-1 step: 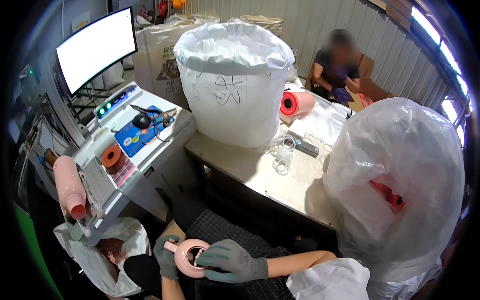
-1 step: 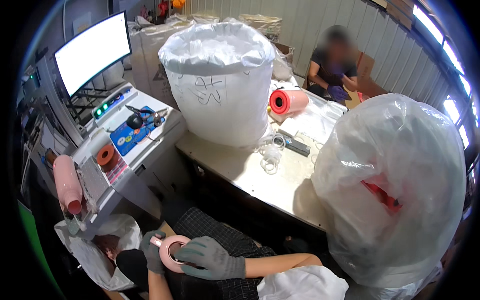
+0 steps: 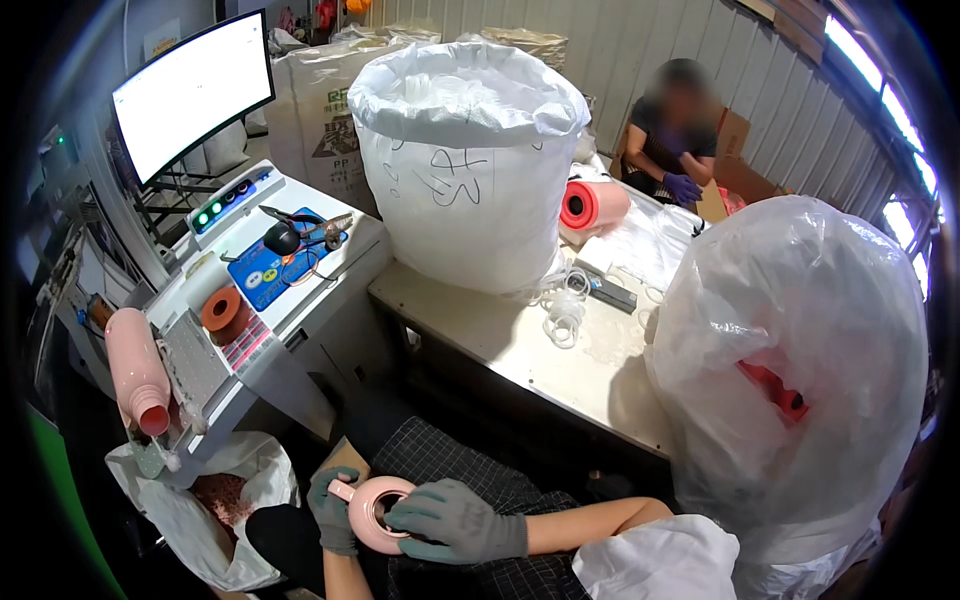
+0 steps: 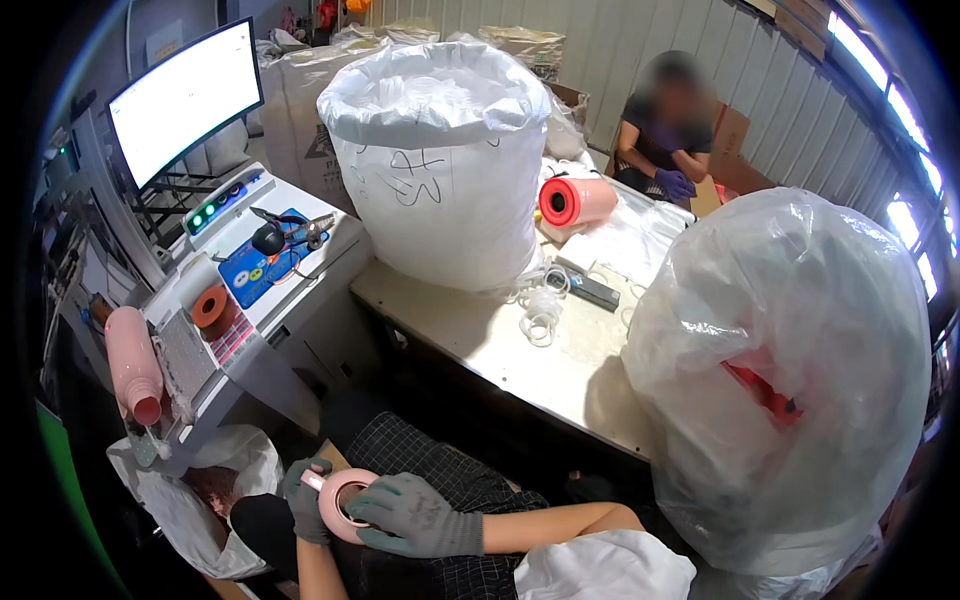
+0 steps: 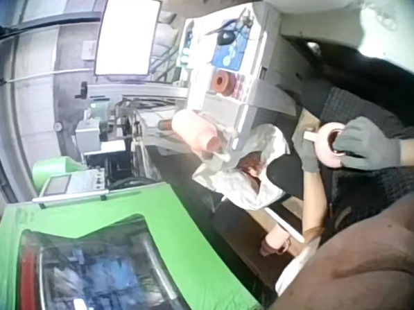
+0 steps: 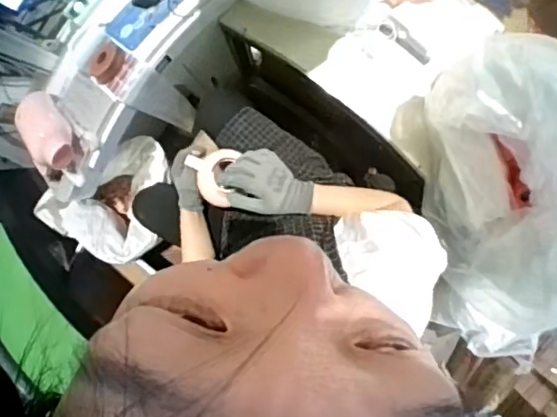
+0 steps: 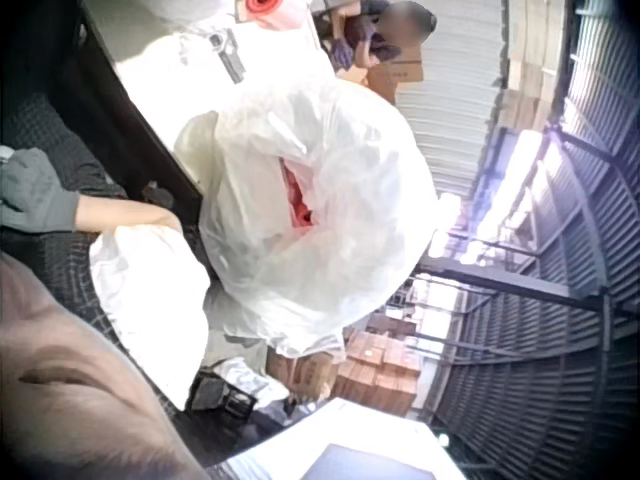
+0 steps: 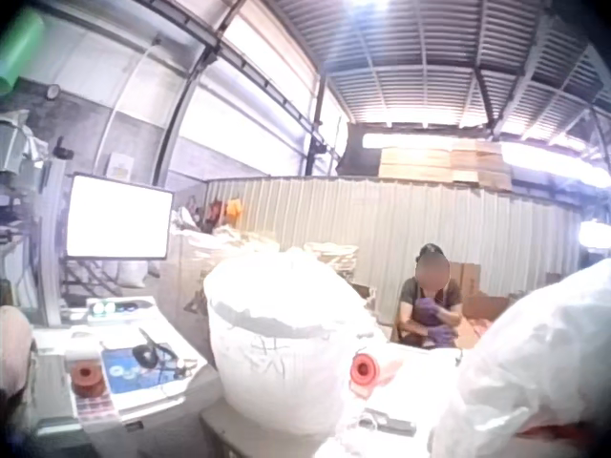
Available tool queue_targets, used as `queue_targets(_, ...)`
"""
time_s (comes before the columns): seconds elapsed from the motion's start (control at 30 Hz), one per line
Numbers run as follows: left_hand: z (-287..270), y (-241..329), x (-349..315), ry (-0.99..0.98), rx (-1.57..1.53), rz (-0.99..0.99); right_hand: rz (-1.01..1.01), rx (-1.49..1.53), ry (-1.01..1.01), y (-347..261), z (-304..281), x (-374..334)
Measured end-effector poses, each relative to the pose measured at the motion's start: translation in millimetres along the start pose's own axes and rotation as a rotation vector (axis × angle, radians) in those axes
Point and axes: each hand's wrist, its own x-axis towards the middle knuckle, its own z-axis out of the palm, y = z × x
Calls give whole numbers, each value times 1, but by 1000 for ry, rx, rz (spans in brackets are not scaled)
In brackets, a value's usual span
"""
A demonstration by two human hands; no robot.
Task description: The person sits on the floor and repeatedly picks up pink plastic containers, applies a printed label to the side of each container, and places the labeled container into a large white plastic bag. The person also handles red plastic rings, placing them into the bag alongside the containers.
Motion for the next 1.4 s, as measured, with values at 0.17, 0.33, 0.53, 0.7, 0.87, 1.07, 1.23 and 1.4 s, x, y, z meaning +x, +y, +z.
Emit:
queue_targets(0.17,7,15,-17,310,178,193,-44,-219,-277,20,5,16)
queue_targets(0.33,50,112,-64,-255,792,489,-149,-173,-615,16,3,52)
queue_targets(0.53,54,135,-43,-507,504,378,-94,-40,-904,23,-16,67)
queue_targets(0.7,61,94,-73,-220,890,436,-285,-353,-966,7,-2,73)
queue_targets(0.87,67,84,-68,-46,815,489,-614,-295,-749,35,3,77)
queue_targets(1.07,29,92,-51,-41,677,433,-265,303,-456,37,32,75)
queue_targets(1.23,18,82,-72,202,714,367,875,1430,118,33,39,76)
queue_targets(1.4,25,95,-83,215,722,285,340,859,276,29,51,110)
